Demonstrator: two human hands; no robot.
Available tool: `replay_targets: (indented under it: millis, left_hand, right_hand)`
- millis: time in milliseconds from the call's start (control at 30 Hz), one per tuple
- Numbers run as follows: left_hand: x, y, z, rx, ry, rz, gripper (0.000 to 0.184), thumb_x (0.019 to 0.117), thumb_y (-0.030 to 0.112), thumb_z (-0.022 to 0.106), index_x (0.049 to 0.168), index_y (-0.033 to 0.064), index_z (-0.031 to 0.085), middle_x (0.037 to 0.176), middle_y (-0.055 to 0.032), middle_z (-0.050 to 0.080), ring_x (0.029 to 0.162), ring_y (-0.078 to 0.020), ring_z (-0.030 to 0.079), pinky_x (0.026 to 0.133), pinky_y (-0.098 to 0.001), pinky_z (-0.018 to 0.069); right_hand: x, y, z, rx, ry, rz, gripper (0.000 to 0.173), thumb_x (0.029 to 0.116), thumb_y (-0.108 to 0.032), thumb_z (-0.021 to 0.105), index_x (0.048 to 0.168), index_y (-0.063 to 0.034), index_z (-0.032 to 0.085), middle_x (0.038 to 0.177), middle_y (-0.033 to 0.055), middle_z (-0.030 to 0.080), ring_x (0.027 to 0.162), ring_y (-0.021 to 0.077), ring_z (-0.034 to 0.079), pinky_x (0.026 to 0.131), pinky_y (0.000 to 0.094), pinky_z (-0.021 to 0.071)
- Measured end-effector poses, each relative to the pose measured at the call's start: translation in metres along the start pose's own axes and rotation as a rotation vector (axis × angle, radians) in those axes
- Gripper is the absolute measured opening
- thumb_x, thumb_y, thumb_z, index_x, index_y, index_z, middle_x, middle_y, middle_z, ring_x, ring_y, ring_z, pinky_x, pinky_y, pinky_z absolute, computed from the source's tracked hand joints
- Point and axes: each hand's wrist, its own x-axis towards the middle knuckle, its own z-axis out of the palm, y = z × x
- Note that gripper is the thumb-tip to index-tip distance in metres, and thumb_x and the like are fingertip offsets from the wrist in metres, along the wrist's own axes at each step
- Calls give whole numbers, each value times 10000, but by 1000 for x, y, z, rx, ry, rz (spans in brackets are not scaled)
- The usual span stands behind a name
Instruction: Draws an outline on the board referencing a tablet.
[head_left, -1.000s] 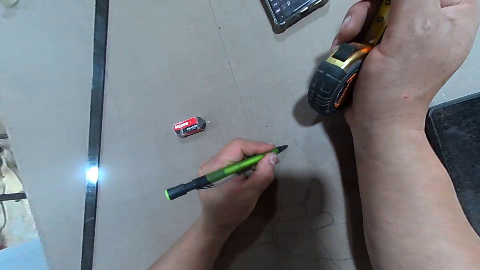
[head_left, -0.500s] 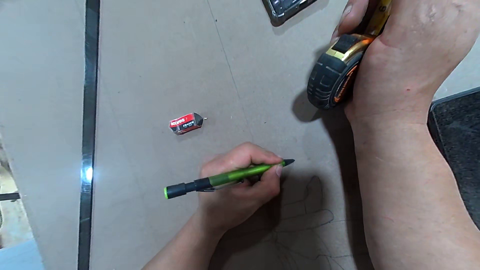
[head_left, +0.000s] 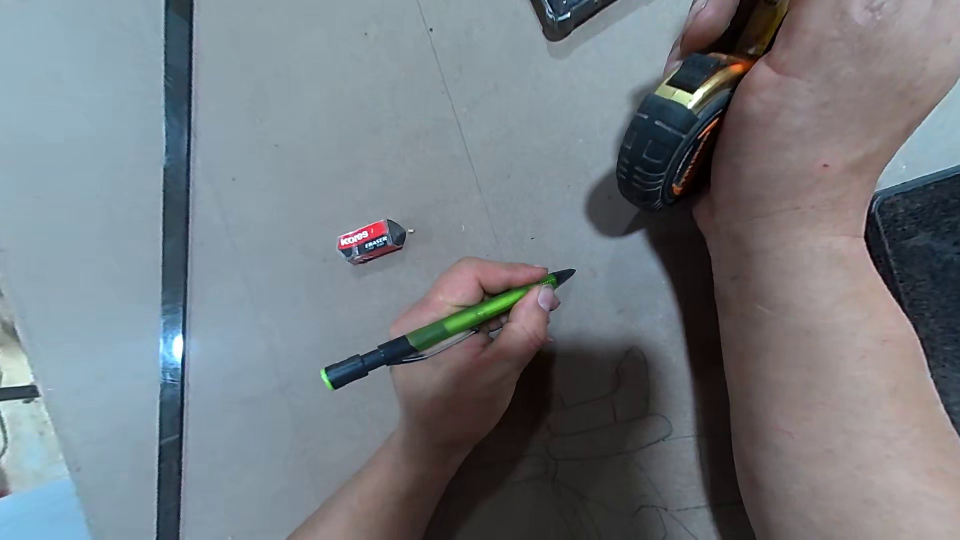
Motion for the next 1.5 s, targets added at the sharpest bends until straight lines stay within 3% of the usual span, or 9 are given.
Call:
replay_targets:
  millis: [100,200,300,400,567,967,1233,1400,1500]
  left_hand:
    - [0,-2,-4,9,-71,51,131,925,42,711,1047,-1,691,873,-51,746,687,-139,711,575,-283,627]
    - [-1,-5,-10,-13,-230,148,99,891,43,732,982,13,708,883,-38,745,680,-100,688,556,-238,590]
    - [-1,-5,-10,-17,-214,141,99,898,45,733,988,13,705,868,-40,743,668,-105,689,547,-244,592]
    - [-2,-4,-7,8,-153,117,112,897,44,726,1002,14,698,864,-38,741,651,-108,681,525,-246,584]
    - [0,-7,-14,-38,-372,253,106,857,33,740,958,3,729,901,-35,743,791,-129,716,689,-278,634]
    - [-4,-6,-14,-16,-456,290,78,845,62,744,913,22,743,874,-10,730,794,-110,700,689,-265,620]
    - [3,-3,-5,-39,-44,23,112,914,42,702,1019,8,680,840,-43,740,663,-133,701,555,-274,612]
    - [4,1,1,-74,23,-22,119,911,2,678,1030,2,670,850,-65,745,660,-149,706,555,-279,616]
    - [4,0,1,-64,-4,-7,121,916,18,692,1035,-6,682,854,-64,739,670,-148,702,563,-277,613]
  right_hand:
    - [3,9,-6,30,1,16,345,955,87,498,646,-36,590,598,97,626,580,220,675,568,356,604]
    - [38,92,-70,128,-382,-232,302,1048,17,391,963,37,680,868,158,705,827,292,728,725,448,636]
    - [35,67,-43,-92,138,258,333,984,115,433,730,36,632,717,201,658,733,351,704,733,526,615]
    - [44,120,-89,-83,-220,-87,247,1034,-70,503,932,-12,720,876,150,712,850,297,730,744,485,630]
    - [43,123,-88,-105,-155,-70,186,998,-83,590,870,-48,721,837,117,702,819,265,723,731,481,627]
    - [39,127,-98,-403,-148,-122,87,910,-90,707,833,-127,723,842,30,687,803,163,690,695,402,597]
    - [38,109,-80,20,-293,-191,179,995,-31,567,899,-31,719,830,103,698,800,241,719,702,429,623]
    - [-2,-5,4,-14,91,65,310,896,114,549,624,-33,564,570,97,593,556,219,663,547,347,602]
    - [25,75,-50,180,-315,-239,259,1002,63,464,876,15,686,790,139,699,752,271,728,671,422,638]
